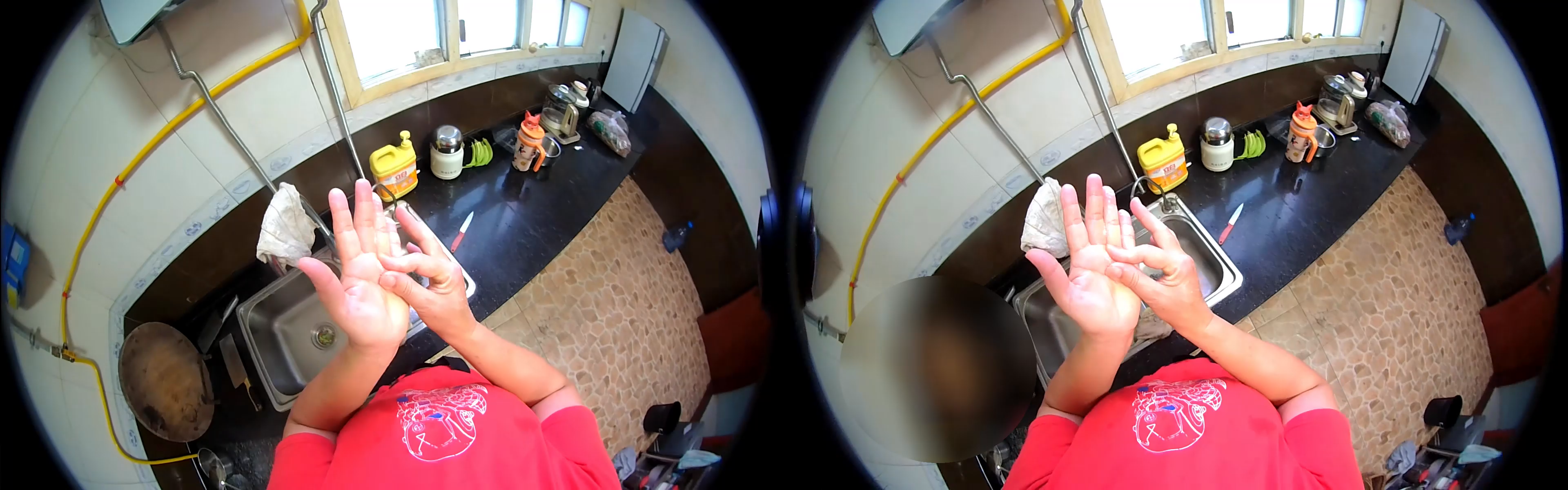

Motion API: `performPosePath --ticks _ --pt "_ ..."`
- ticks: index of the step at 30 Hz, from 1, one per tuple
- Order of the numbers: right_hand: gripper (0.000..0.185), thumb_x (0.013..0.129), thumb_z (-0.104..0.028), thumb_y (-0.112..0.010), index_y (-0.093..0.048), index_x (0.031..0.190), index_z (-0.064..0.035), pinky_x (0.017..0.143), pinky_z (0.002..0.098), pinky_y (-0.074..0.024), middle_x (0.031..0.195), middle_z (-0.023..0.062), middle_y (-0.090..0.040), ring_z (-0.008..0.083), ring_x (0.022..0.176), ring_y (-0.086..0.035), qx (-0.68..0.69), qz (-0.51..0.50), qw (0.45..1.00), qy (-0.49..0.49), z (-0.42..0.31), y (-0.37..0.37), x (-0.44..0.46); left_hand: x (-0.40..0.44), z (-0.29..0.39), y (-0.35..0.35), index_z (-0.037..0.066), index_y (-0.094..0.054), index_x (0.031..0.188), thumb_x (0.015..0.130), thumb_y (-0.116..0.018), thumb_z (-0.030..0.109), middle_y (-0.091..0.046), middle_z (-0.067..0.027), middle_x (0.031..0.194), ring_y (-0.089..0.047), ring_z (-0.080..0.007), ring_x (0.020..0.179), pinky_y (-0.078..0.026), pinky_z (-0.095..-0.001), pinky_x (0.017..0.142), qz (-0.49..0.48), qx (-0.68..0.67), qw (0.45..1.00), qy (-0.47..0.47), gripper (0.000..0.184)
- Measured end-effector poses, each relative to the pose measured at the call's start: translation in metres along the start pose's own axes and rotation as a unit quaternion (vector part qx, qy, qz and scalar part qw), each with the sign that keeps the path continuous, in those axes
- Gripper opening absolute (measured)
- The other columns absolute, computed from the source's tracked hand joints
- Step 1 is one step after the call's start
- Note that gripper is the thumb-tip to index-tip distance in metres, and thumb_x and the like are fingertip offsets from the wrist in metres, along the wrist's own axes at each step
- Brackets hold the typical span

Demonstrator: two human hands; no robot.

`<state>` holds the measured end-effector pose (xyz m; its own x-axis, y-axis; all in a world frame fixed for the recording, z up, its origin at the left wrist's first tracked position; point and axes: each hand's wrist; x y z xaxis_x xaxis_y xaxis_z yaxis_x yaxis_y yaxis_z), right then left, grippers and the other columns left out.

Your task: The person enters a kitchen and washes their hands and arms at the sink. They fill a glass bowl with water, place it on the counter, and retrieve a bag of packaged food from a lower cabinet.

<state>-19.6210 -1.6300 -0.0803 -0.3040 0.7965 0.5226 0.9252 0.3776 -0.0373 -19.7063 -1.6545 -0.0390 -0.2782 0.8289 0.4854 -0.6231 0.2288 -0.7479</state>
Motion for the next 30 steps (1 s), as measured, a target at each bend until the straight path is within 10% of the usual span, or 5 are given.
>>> performPosePath --ticks 9,15,20,23,30 --pt "0.015 0.086 -0.019 -0.062 -0.061 0.085 -0.0042 0.094 0.0326 -0.0384 0.13 0.0155 -0.048 0.0239 0.116 -0.048 -0.098 0.128 0.986 0.03 0.014 0.002 -0.001 0.012 -0.014 0.015 0.012 -0.018 0.143 0.087 -0.023 0.063 -0.016 -0.0154 0.148 -0.005 -0.028 0.139 0.004 -0.0414 0.109 -0.101 0.283 0.954 0.004 0.076" --pt "0.009 0.085 -0.008 -0.059 -0.063 0.082 -0.0015 0.093 0.0297 -0.0384 0.129 0.0159 -0.047 0.0192 0.114 -0.047 0.045 0.192 0.98 0.032 -0.009 0.061 0.017 -0.016 -0.007 0.029 0.002 -0.049 0.124 0.086 -0.049 0.026 -0.054 -0.019 0.12 -0.045 -0.0379 0.118 -0.025 -0.0522 0.103 -0.419 0.896 0.144 0.003 0.044" --pt "0.006 0.076 -0.002 -0.065 -0.068 0.08 0.0005 0.079 0.029 -0.0451 0.103 0.0134 -0.063 0.0178 0.092 -0.058 -0.081 -0.267 0.96 -0.008 -0.053 0.039 0.03 -0.065 -0.01 0.025 0.002 -0.052 0.118 0.086 -0.046 0.02 -0.061 -0.0149 0.103 -0.056 -0.0329 0.097 -0.04 -0.0491 0.087 -0.678 0.734 0.026 -0.033 0.037" --pt "0.012 0.074 -0.008 -0.07 -0.069 0.084 -0.0019 0.076 0.0297 -0.0468 0.09 0.0077 -0.067 0.0184 0.085 -0.061 -0.078 -0.341 0.937 0.007 -0.057 0.011 0.029 -0.083 -0.033 0.061 0.002 -0.051 0.117 0.089 -0.043 0.016 -0.06 -0.0128 0.104 -0.057 -0.026 0.093 -0.042 -0.042 0.083 -0.377 0.652 0.57 0.329 0.032" --pt "0.007 0.075 -0.012 -0.069 -0.07 0.079 -0.0064 0.069 0.03 -0.0455 0.08 0.0032 -0.068 0.0173 0.076 -0.062 -0.164 -0.351 0.919 0.071 -0.058 -0.014 0.014 -0.062 0.007 0.059 0.002 -0.052 0.112 0.09 -0.041 0.011 -0.058 -0.0118 0.104 -0.055 -0.0186 0.096 -0.043 -0.0344 0.084 -0.537 0.643 0.483 0.254 0.026"
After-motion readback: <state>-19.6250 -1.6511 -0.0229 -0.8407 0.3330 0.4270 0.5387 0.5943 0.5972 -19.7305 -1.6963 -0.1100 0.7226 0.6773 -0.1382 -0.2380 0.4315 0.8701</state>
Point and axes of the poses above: each hand's wrist, its own x-axis towards the middle knuckle, its own y-axis out of the back of the hand, z = x × y
